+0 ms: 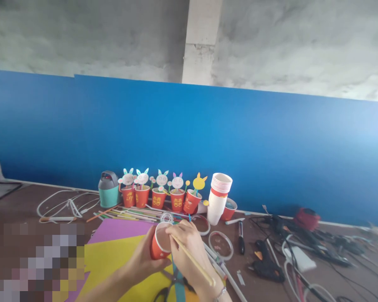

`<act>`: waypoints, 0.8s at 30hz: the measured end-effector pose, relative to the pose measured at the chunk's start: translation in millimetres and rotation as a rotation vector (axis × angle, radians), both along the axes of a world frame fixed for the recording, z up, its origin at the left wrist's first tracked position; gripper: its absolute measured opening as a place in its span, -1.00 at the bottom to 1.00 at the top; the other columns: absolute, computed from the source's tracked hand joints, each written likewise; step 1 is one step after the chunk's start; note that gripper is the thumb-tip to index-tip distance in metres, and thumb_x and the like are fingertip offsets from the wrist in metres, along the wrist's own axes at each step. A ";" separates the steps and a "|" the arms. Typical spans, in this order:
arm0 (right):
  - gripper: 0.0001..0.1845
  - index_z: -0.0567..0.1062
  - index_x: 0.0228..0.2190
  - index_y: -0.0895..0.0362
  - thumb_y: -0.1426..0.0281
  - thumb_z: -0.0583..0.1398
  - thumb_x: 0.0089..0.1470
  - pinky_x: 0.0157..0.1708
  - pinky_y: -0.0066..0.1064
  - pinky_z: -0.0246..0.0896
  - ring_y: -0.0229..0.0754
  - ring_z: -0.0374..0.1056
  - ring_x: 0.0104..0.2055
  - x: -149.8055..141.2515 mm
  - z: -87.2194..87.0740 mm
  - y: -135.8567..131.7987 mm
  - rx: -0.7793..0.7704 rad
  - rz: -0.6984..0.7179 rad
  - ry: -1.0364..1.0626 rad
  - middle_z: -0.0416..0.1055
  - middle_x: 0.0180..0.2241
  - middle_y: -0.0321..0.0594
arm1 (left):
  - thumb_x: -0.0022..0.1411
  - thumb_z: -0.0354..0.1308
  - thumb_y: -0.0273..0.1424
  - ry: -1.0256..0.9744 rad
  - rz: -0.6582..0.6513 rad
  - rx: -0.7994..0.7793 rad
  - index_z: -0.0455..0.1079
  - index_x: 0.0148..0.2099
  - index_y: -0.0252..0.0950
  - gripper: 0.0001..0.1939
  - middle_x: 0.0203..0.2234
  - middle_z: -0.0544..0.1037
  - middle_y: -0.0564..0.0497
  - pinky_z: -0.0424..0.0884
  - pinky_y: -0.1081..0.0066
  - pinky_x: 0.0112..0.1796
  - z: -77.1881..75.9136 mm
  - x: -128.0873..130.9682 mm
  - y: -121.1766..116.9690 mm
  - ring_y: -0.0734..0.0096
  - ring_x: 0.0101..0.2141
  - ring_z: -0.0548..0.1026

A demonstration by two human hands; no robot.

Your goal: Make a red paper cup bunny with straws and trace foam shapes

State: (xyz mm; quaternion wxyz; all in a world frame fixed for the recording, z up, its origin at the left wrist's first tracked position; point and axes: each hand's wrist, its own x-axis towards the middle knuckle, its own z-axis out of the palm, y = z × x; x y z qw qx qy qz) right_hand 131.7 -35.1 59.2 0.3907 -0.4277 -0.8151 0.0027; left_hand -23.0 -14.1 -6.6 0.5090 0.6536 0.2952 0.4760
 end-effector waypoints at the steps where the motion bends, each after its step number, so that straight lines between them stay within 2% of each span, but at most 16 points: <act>1: -0.71 0.53 -0.39 0.11 0.64 0.06 0.06 -0.31 -0.35 0.21 -0.17 0.34 -0.36 0.3 -1.0 1.2 -0.014 0.007 0.011 0.49 -0.44 -0.21 | -0.18 0.31 -0.50 -0.003 -0.003 0.004 0.23 -0.01 -0.32 -0.38 -0.25 0.51 -0.07 0.41 0.36 -0.29 -0.2 -0.1 -0.4 0.23 -0.28 0.47; 6: -0.72 0.54 -0.45 0.12 0.61 0.07 0.08 -0.35 -0.40 0.21 -0.21 0.32 -0.39 3.1 1.5 4.5 -0.123 0.083 0.005 0.48 -0.47 -0.23 | -0.19 0.35 -0.48 -0.030 -0.045 -0.028 0.22 0.02 -0.32 -0.33 -0.22 0.50 -0.07 0.42 0.35 -0.27 -2.7 -1.2 -1.9 0.22 -0.26 0.47; 9: -0.71 0.52 -0.52 0.11 0.62 0.08 0.03 -0.39 -0.42 0.18 -0.21 0.31 -0.40 4.3 13.3 -1.5 -0.202 0.018 -0.063 0.43 -0.50 -0.26 | -0.19 0.37 -0.46 -0.007 -0.059 -0.020 0.21 0.05 -0.31 -0.29 -0.19 0.50 -0.10 0.42 0.33 -0.24 -2.2 -1.7 -1.8 0.17 -0.22 0.47; 13: -0.75 0.52 -0.26 0.06 0.51 0.13 0.02 -0.30 -0.38 0.23 -0.19 0.33 -0.35 7.1 35.8 -19.3 -0.271 -0.018 -0.005 0.41 -0.45 -0.28 | -0.12 0.33 -0.42 -0.028 0.023 0.007 0.19 0.04 -0.29 -0.35 -0.21 0.49 -0.08 0.41 0.29 -0.20 -0.9 -0.5 1.0 0.17 -0.21 0.47; 15: -0.72 0.51 -0.25 0.02 0.53 0.14 -0.02 -0.27 -0.38 0.26 -0.18 0.35 -0.33 9.7 44.3 -30.2 -0.311 0.017 -0.014 0.41 -0.43 -0.29 | -0.10 0.33 -0.40 -0.072 0.051 -0.008 0.20 0.03 -0.29 -0.38 -0.25 0.48 -0.06 0.41 0.30 -0.21 -1.6 0.2 2.8 0.20 -0.24 0.47; 17: -0.62 0.50 -0.22 -0.03 0.57 0.12 -0.07 -0.26 -0.39 0.28 -0.17 0.38 -0.30 11.8 49.3 -41.8 -0.334 0.057 -0.060 0.45 -0.38 -0.29 | -0.11 0.34 -0.39 -0.116 0.051 -0.025 0.22 0.01 -0.28 -0.39 -0.28 0.49 -0.03 0.41 0.32 -0.23 -3.2 0.5 4.5 0.23 -0.27 0.47; 20: -0.40 0.45 -0.07 -0.14 0.59 0.17 -0.16 -0.28 -0.42 0.32 -0.12 0.44 -0.23 11.7 53.7 -59.2 -0.336 0.085 -0.092 0.52 -0.20 -0.28 | -0.15 0.38 -0.36 -0.158 0.072 -0.041 0.24 0.01 -0.28 -0.35 -0.27 0.51 -0.04 0.41 0.33 -0.22 -5.1 0.0 6.8 0.22 -0.26 0.46; 22: -0.37 0.47 -0.09 -0.21 0.59 0.24 -0.21 -0.30 -0.44 0.33 -0.11 0.47 -0.23 9.0 56.8 -68.0 -0.327 0.106 -0.083 0.54 -0.17 -0.33 | -0.20 0.42 -0.35 -0.174 0.098 -0.060 0.25 0.00 -0.29 -0.31 -0.28 0.51 -0.05 0.40 0.34 -0.23 -4.8 0.0 7.3 0.21 -0.27 0.46; 24: -0.44 0.51 -0.17 -0.21 0.57 0.28 -0.22 -0.30 -0.45 0.34 -0.11 0.48 -0.24 4.8 59.8 -72.2 -0.332 0.147 -0.079 0.56 -0.23 -0.35 | -0.21 0.44 -0.35 -0.187 0.094 -0.092 0.26 0.00 -0.29 -0.30 -0.30 0.51 -0.04 0.40 0.36 -0.25 -3.2 1.0 6.2 0.24 -0.29 0.46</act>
